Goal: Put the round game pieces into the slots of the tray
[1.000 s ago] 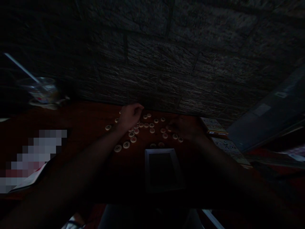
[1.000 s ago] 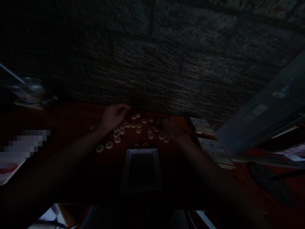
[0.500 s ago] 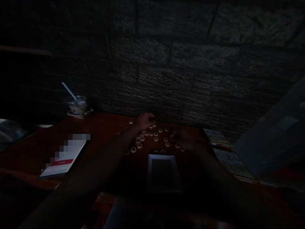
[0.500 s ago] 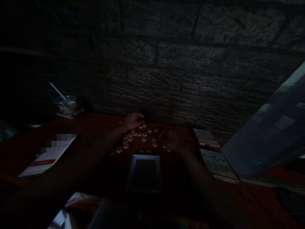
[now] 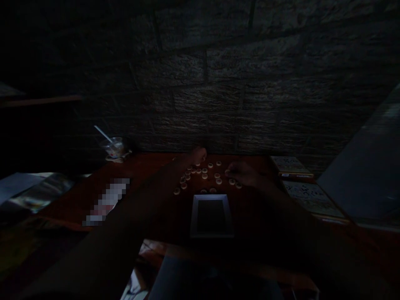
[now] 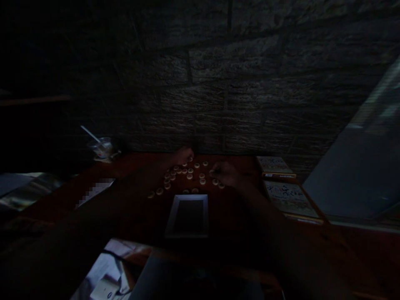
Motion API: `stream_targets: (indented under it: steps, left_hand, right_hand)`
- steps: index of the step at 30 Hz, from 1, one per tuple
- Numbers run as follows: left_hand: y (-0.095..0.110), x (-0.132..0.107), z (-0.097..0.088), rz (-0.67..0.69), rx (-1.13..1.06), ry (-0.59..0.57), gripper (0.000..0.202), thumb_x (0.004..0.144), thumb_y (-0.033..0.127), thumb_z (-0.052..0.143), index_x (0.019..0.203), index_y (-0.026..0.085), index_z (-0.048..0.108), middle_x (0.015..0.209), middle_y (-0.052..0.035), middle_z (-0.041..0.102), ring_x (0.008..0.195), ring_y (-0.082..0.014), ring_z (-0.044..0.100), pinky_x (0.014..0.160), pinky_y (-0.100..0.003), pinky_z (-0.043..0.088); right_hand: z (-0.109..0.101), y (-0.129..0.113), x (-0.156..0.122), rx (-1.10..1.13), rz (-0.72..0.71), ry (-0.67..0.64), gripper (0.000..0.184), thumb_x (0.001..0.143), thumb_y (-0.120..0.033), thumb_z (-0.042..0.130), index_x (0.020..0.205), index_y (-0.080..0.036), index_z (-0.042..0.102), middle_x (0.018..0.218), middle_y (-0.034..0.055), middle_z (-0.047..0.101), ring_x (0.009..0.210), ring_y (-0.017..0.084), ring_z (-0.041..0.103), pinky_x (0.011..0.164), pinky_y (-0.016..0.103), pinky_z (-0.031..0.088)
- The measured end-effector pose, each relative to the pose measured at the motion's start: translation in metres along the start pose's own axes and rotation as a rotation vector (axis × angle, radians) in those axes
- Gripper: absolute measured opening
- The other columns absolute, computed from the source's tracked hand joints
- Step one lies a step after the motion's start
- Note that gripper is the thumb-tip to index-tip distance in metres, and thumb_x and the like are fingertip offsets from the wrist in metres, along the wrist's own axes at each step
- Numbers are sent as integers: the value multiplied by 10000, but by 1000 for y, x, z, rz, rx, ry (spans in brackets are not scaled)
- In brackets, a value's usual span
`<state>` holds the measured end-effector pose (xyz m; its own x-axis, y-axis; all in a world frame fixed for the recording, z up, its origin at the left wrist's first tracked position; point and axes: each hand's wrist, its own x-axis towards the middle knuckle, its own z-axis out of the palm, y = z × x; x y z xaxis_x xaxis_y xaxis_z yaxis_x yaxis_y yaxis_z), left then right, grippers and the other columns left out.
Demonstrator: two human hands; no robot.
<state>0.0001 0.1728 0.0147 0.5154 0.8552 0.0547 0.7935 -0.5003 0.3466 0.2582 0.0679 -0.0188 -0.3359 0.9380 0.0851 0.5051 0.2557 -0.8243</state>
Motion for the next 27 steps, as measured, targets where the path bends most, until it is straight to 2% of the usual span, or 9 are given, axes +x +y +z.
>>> stream_targets:
  steps: [3,6,8,11,14,19,21,24,27]
  left_hand:
    - [-2,0,-8,-131,-47,-150,382,1006,378,672,1329,175,641,1353,-115,648,1144,-271,676,951,-468,601]
    - [-3,-3,-16,-201,-133,-210,371,1010,378,668,1314,166,644,1334,-110,655,1126,-263,683,934,-457,607]
    - [-1,-8,-17,-216,-210,-202,299,955,348,736,1174,145,721,1182,-95,731,1019,-247,713,879,-409,610]
    - [1,-16,-20,-217,-357,-134,162,726,228,887,841,154,799,825,-66,789,780,-224,723,725,-321,572]
    - [1,-18,-36,-225,-521,27,201,648,243,904,802,168,799,769,-79,791,714,-215,716,641,-290,532]
    - [4,-9,-94,-210,-735,582,345,967,513,604,1056,201,723,898,-56,758,792,-134,684,703,-224,516]
    - [11,-11,-103,-203,-782,705,401,1025,528,479,1047,197,703,870,-53,731,760,-131,659,657,-217,493]
    - [31,-31,-79,-148,-831,732,349,1009,455,500,955,177,703,761,-34,680,633,-122,591,558,-219,438]
    - [55,-64,-33,-77,-857,584,223,888,376,675,889,163,739,676,-3,643,540,-108,543,512,-224,409]
  right_hand:
    - [0,1,1,13,-19,9,190,840,-348,775,817,-183,686,687,14,730,558,150,668,497,223,492]
    - [-1,0,2,-3,-35,26,162,822,-320,784,823,-176,709,701,10,734,571,141,655,521,221,488]
    - [-1,0,2,-22,-50,41,134,815,-293,778,806,-175,715,703,6,729,585,133,642,537,217,478]
    - [-2,0,4,-40,-75,55,126,808,-278,766,767,-171,714,702,4,720,601,128,623,549,219,460]
    - [-1,3,6,-34,-94,48,146,805,-295,763,757,-166,715,696,8,715,604,134,621,555,227,460]
    - [1,4,7,4,-125,62,189,801,-346,778,759,-174,713,710,12,719,648,146,648,583,230,485]
    - [2,0,6,27,-138,82,185,809,-349,768,768,-178,712,740,23,735,679,155,667,598,235,500]
    - [6,-12,1,76,-146,84,195,860,-366,709,852,-173,731,775,48,760,665,170,693,582,252,517]
    - [12,-30,-5,113,-165,90,223,895,-375,678,948,-174,758,864,71,792,720,190,727,637,284,556]
